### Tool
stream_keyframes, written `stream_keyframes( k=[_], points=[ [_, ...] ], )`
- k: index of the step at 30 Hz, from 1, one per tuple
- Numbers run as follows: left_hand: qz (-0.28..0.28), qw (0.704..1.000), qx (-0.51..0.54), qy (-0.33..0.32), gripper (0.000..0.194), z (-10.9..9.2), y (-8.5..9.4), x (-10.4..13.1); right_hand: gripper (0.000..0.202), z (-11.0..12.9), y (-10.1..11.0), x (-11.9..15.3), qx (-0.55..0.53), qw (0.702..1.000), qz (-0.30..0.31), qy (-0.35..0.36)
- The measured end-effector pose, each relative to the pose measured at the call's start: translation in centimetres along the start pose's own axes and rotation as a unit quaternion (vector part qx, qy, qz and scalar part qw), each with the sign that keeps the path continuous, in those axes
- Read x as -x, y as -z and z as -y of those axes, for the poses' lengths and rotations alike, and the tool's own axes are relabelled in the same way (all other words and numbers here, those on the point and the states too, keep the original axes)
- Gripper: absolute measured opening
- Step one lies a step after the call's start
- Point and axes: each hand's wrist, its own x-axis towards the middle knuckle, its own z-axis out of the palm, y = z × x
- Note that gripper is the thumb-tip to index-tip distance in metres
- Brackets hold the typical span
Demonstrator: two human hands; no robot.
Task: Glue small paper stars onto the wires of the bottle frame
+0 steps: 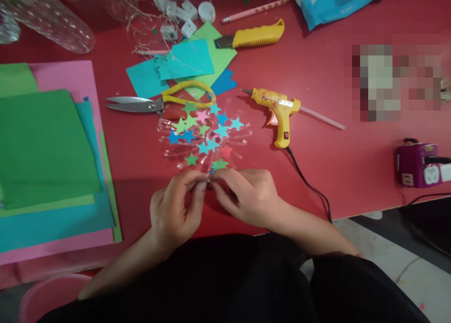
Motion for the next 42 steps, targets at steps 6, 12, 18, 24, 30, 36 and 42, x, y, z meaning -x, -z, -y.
stream_keyframes(
  k=[6,12,18,24,30,36,42],
  points=[
    [0.000,1.000,-0.023,-0.015,0.019,0.0,0.0,0.0,0.008,0.0,0.1,0.0,0.011,1.000,0.010,-0.003],
    [-0.003,0.999,-0.037,-0.031,0.018,0.0,0.0,-0.2,0.008,-0.1,0.0,0.0,0.019,1.000,0.007,0.009],
    [-0.014,0.998,-0.047,-0.047,0.018,0.2,-0.1,-0.1,0.009,-0.2,0.0,0.0,0.016,1.000,-0.003,0.026],
    [-0.017,0.998,-0.034,-0.050,0.017,0.2,-0.1,-0.1,0.005,-0.2,-0.1,0.0,0.020,0.999,-0.008,0.026],
    [-0.031,0.998,-0.022,-0.054,0.031,0.2,-0.2,0.0,0.005,-0.4,-0.4,0.1,0.029,0.999,-0.016,0.032],
    [-0.072,0.996,-0.026,-0.042,0.039,0.1,0.2,0.2,0.011,-0.2,0.1,0.0,0.038,0.997,-0.054,0.046],
    [-0.106,0.992,-0.054,-0.032,0.029,0.1,0.3,0.0,0.010,-0.3,0.9,-0.2,0.048,0.994,-0.065,0.078]
  ],
)
